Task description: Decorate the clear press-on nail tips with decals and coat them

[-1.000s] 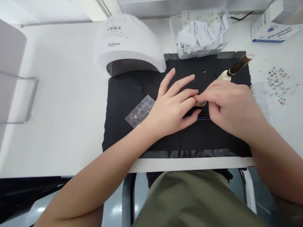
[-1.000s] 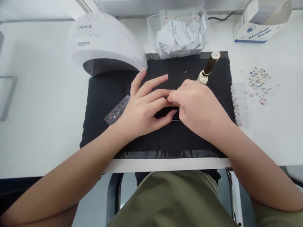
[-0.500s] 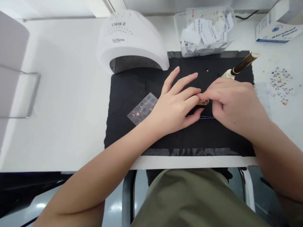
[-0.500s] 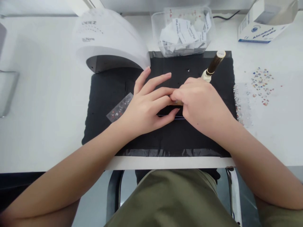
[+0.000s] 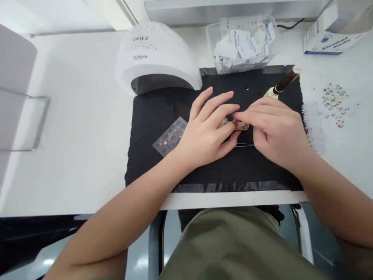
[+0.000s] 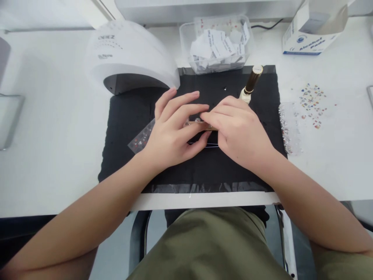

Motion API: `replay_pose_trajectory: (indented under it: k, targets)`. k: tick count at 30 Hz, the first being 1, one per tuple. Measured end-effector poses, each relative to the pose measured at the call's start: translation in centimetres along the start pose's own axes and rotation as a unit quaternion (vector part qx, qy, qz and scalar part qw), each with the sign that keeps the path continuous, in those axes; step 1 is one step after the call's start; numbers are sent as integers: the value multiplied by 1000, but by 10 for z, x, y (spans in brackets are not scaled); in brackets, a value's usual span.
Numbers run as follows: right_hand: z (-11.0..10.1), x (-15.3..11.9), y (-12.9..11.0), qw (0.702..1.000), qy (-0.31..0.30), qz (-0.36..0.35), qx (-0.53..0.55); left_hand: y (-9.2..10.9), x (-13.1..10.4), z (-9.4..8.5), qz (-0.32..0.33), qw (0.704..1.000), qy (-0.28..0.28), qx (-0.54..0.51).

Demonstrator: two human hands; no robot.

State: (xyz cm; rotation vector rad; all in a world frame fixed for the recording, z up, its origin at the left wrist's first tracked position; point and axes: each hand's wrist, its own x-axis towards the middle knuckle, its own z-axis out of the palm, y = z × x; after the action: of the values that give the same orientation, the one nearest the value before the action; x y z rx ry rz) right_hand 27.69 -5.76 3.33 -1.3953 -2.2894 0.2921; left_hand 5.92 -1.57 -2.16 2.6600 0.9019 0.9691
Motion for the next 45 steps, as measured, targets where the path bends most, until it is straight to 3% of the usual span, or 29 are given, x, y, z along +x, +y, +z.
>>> replay_pose_trajectory:
  k: [5, 11, 30, 36, 45]
  targets:
    - [2, -2, 6, 1000, 9, -27, 0, 1, -2, 0, 11, 999, 21, 29]
    - [11, -3, 17, 994, 66, -88, -5, -1, -4, -2, 18, 999, 15, 49]
    - [12, -6, 14, 994, 77, -79, 0, -6, -5, 5, 77, 987, 116, 78]
    - [10, -5, 12, 996, 58, -60, 19, -4, -5, 5, 70, 988, 112, 79]
    - [13, -5, 15, 992, 87, -88, 29, -7, -6, 2, 77, 990, 101, 67]
